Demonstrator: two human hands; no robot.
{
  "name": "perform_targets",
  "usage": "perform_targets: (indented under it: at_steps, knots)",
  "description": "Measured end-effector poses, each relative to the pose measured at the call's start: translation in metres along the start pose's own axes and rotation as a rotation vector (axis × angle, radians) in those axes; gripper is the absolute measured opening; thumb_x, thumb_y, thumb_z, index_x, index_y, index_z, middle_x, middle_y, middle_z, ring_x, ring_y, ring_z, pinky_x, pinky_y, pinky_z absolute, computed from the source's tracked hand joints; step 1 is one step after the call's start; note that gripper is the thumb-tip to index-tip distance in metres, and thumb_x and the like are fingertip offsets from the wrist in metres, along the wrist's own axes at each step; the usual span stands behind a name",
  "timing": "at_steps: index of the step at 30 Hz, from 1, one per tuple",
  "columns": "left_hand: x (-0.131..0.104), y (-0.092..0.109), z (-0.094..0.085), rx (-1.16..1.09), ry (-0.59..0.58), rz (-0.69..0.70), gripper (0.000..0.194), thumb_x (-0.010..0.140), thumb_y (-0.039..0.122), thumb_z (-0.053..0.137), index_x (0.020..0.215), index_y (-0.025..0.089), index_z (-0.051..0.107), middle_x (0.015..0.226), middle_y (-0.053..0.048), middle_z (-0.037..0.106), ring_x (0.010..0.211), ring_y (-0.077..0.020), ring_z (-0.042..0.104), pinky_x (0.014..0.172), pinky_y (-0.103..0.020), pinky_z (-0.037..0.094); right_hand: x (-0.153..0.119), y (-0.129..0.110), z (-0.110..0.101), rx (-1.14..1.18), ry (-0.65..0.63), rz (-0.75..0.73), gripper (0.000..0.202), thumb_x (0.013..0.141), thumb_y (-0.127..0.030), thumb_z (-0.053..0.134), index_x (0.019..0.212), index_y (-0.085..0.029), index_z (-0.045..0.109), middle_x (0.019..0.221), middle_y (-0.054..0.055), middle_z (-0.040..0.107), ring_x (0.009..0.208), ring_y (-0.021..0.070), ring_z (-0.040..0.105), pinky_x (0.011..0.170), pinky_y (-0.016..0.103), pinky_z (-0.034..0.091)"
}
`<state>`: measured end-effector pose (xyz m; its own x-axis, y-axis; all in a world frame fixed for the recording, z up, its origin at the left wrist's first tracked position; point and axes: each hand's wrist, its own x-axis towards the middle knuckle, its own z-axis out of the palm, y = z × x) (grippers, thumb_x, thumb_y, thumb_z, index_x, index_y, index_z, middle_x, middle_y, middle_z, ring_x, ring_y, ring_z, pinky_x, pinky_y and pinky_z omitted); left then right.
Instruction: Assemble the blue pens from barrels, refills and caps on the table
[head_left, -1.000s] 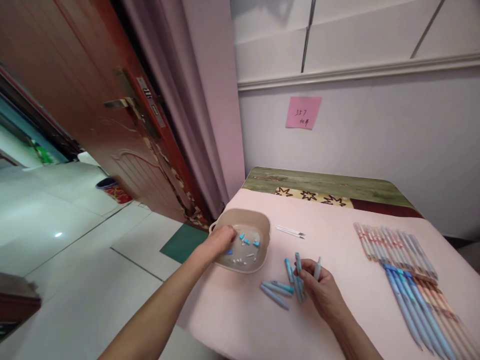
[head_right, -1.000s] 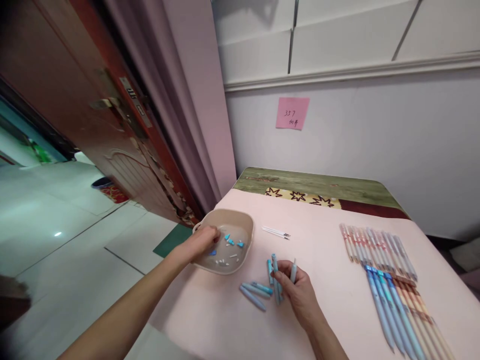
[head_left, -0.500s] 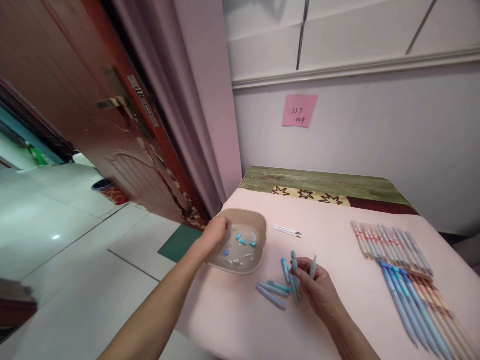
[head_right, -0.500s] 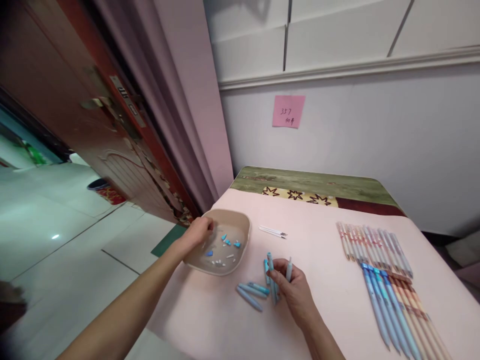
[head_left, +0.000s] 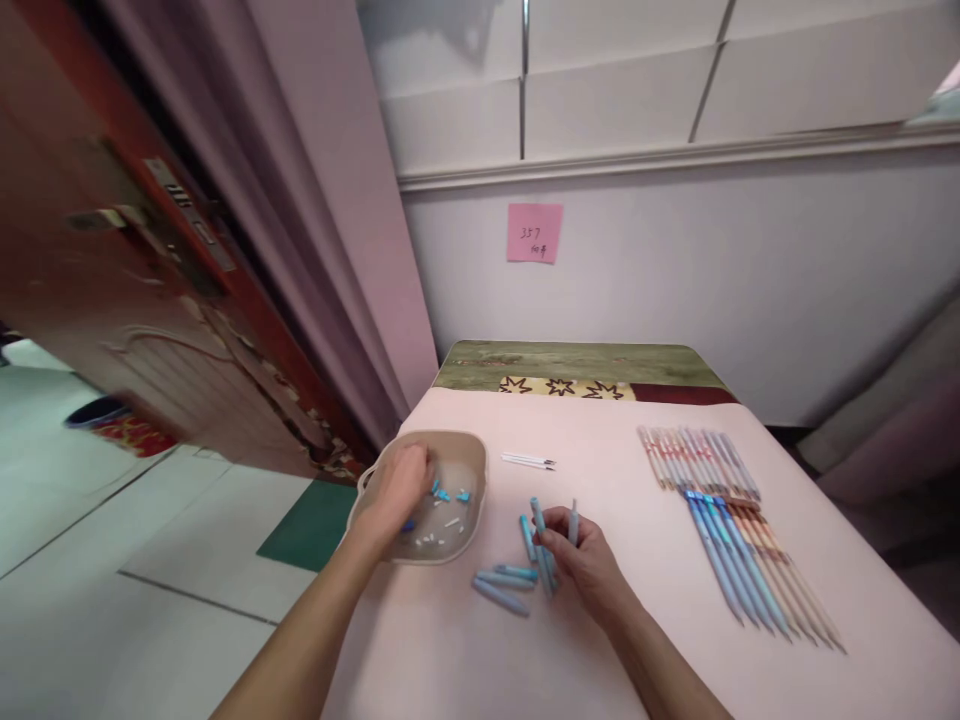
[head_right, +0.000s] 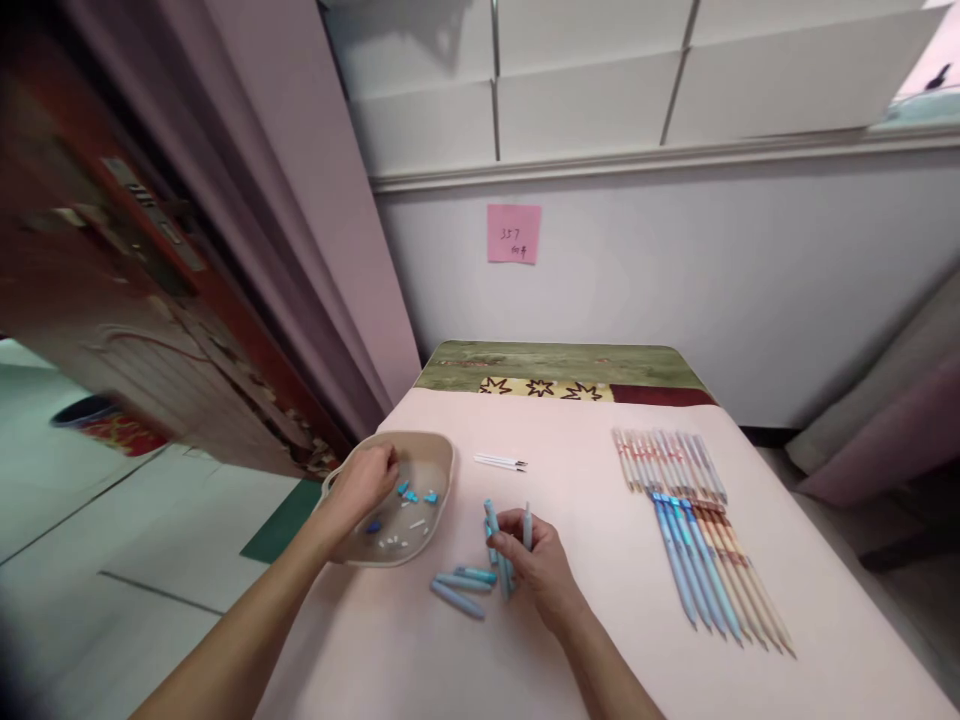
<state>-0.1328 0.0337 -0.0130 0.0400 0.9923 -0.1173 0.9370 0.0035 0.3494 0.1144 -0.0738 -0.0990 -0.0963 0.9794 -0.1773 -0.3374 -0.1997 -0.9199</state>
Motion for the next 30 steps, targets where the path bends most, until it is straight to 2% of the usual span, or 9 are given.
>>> perform_targets:
  at_steps: [1,3,5,8,10,14,26,28,30]
  knots:
    - [-0.007,0.014,0.001,-0.09,0.039,0.037,0.02,0.08,0.024,0.047,0.086,0.015,0.064,0.084,-0.011,0.068,0.08,-0.0226,0.061,0.067,-0.029,0.042,0.0,-0.003,0.001,-0.002,-0.001,0.005,0.036,0.066,-0.046,0.079,0.084,-0.017,0.069,0.071,0.002,0.063,0.052,0.0089,0.044,0.046,0.021,0.031]
    - [-0.024,0.045,0.007,-0.574,0.09,0.111,0.019,0.08,0.033,0.053,0.088,0.018,0.062,0.076,-0.004,0.065,0.065,-0.0163,0.058,0.056,-0.024,0.041,-0.001,-0.007,0.001,-0.003,-0.005,0.004,0.037,0.066,-0.047,0.079,0.084,-0.016,0.069,0.07,0.001,0.063,0.049,0.0069,0.039,0.044,0.02,0.027]
    - [-0.041,0.075,0.017,-0.956,0.045,0.134,0.027,0.075,0.037,0.063,0.094,0.018,0.062,0.072,-0.001,0.062,0.057,-0.0124,0.053,0.048,-0.021,0.038,-0.002,-0.01,0.001,-0.002,-0.009,-0.006,0.037,0.066,-0.047,0.078,0.084,-0.016,0.069,0.07,0.001,0.063,0.048,0.0059,0.037,0.043,0.02,0.025]
    - [-0.058,0.105,0.031,-1.183,0.045,0.092,0.024,0.069,0.032,0.071,0.087,0.016,0.067,0.07,0.0,0.062,0.054,-0.0086,0.049,0.047,-0.019,0.037,-0.002,-0.011,-0.002,0.003,-0.007,-0.024,0.036,0.067,-0.047,0.078,0.085,-0.016,0.07,0.071,0.001,0.064,0.046,0.0045,0.033,0.043,0.02,0.023]
    - [-0.062,0.113,0.038,-1.223,0.056,0.063,0.019,0.068,0.029,0.072,0.081,0.015,0.068,0.069,0.0,0.063,0.054,-0.0077,0.048,0.049,-0.019,0.038,-0.003,-0.012,-0.003,0.011,-0.01,-0.036,0.035,0.068,-0.046,0.077,0.085,-0.017,0.069,0.071,0.001,0.065,0.044,0.0036,0.03,0.042,0.02,0.02]
    - [-0.063,0.116,0.042,-1.222,0.066,0.081,0.017,0.069,0.028,0.072,0.08,0.016,0.07,0.071,-0.001,0.066,0.056,-0.0081,0.05,0.052,-0.019,0.04,-0.004,-0.015,-0.002,0.037,-0.03,-0.059,0.034,0.069,-0.046,0.077,0.084,-0.017,0.069,0.067,-0.001,0.062,0.044,0.0034,0.027,0.043,0.02,0.018]
    - [-0.079,0.121,0.037,-1.13,0.036,0.142,0.018,0.073,0.033,0.069,0.074,0.016,0.07,0.06,0.0,0.061,0.053,-0.0097,0.049,0.05,-0.021,0.039,-0.011,-0.024,0.0,0.086,-0.065,-0.107,0.031,0.071,-0.044,0.076,0.083,-0.016,0.067,0.064,-0.002,0.057,0.046,0.0039,0.024,0.044,0.022,0.016]
    - [-0.084,0.12,0.037,-1.144,0.045,0.166,0.021,0.076,0.036,0.067,0.077,0.015,0.071,0.06,0.0,0.061,0.053,-0.0096,0.05,0.05,-0.021,0.039,-0.013,-0.025,0.001,0.098,-0.071,-0.098,0.032,0.071,-0.044,0.076,0.084,-0.016,0.067,0.066,-0.002,0.058,0.046,0.0037,0.024,0.043,0.022,0.015]
    - [-0.091,0.119,0.04,-1.225,0.061,0.181,0.025,0.075,0.035,0.07,0.092,0.017,0.071,0.07,-0.001,0.066,0.061,-0.0114,0.057,0.057,-0.021,0.044,-0.014,-0.026,0.004,0.116,-0.068,-0.094,0.033,0.07,-0.044,0.076,0.085,-0.016,0.067,0.066,-0.002,0.058,0.045,0.0035,0.023,0.043,0.022,0.015]
